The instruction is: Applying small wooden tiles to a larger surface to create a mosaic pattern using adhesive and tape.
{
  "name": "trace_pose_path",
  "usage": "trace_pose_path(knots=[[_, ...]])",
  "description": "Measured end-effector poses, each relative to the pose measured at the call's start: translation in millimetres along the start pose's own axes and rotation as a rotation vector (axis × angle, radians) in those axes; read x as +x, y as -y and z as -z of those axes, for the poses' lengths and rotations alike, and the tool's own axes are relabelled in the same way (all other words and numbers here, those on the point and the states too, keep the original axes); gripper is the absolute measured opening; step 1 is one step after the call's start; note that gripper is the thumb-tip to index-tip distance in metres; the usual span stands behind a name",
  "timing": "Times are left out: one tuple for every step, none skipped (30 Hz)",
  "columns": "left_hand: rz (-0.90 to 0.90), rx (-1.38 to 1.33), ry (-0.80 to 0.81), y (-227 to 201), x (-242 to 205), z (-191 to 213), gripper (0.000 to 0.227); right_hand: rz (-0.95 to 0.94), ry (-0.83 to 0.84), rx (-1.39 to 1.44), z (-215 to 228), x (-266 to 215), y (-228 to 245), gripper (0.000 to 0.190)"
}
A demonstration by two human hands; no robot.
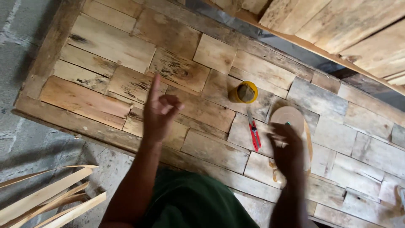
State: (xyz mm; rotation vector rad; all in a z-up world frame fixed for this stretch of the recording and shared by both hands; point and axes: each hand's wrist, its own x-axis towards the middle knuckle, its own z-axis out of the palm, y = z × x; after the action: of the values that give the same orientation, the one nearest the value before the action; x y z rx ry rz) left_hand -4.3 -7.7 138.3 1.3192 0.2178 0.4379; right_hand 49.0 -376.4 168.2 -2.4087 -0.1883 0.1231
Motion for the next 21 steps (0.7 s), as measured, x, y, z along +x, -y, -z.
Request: trace_pose_path(knots=[[0.026,0.009,0.005,-0.8,0.2,-5.8,0.096,0.093,0.08,0.144,-20.4,7.8,22.5,0.028],[0.025,0.01,0.002,6.7,0.4,-8.1,0.096,0.095,0.083,0.145,-34.3,15.1,51.3,0.028],[0.024,-0.002,0.004,14.5,1.0,-11.1,0.096,0.221,0.077,0.146,-47.5,22.6,79.8,0.025],[0.023,-0.014,0.006,22.1,1.9,-14.5,0.097,0.348,0.072,0.147,-60.6,30.2,108.4,0.023],[0.024,-0.013,0.006,25.5,1.5,-16.4,0.097,0.347,0.072,0.148,-67.6,37.1,127.0,0.023],[-0.008,-0.026,0.029,28.8,1.2,-18.2,0.094,0.371,0.066,0.197,-74.7,44.1,145.8,0.023],[-0.043,-0.041,0.051,32.6,2.3,-19.9,0.092,0.399,0.058,0.245,-82.2,52.4,164.8,0.023],[-0.045,-0.041,0.051,32.5,4.4,-21.1,0.092,0.401,0.058,0.245,-87.7,59.7,168.7,0.023],[-0.037,-0.046,0.057,32.0,6.3,-21.9,0.089,0.382,0.08,0.281,-93.3,67.0,173.1,0.023],[-0.029,-0.05,0.063,31.8,8.3,-22.4,0.087,0.363,0.102,0.316,-99.2,74.4,177.5,0.022],[-0.028,-0.049,0.059,35.9,8.7,-19.8,0.087,0.364,0.106,0.317,-105.9,77.8,173.2,0.022],[-0.022,-0.045,0.059,40.3,9.3,-17.3,0.082,0.38,0.133,0.308,-112.8,81.5,168.6,0.019],[-0.016,-0.042,0.06,45.2,10.5,-15.1,0.076,0.395,0.158,0.298,-119.6,85.8,163.8,0.015],[-0.015,-0.042,0.057,47.8,13.3,-12.1,0.076,0.396,0.161,0.298,-123.3,86.8,165.1,0.015],[0.019,-0.033,0.039,50.6,16.9,-9.7,0.069,0.454,0.132,0.261,-126.6,88.2,166.2,0.013],[0.054,-0.025,0.022,53.6,20.6,-7.3,0.061,0.513,0.103,0.223,-129.9,89.8,167.3,0.01],[0.058,-0.026,0.023,53.4,25.0,-4.2,0.061,0.509,0.103,0.221,-132.2,90.9,170.9,0.01],[0.127,-0.01,0.018,53.3,29.5,-1.4,0.049,0.566,0.05,0.158,-134.5,92.2,174.2,0.01],[0.195,0.008,0.015,53.4,34.5,1.5,0.037,0.623,-0.004,0.096,-136.9,93.8,177.2,0.009],[0.199,0.008,0.018,57.4,38.7,4.7,0.037,0.619,-0.004,0.096,-140.4,97.2,177.5,0.009],[0.25,0.014,0.03,61.3,43.0,8.0,0.027,0.646,-0.035,0.061,-143.9,100.5,177.9,0.009]])
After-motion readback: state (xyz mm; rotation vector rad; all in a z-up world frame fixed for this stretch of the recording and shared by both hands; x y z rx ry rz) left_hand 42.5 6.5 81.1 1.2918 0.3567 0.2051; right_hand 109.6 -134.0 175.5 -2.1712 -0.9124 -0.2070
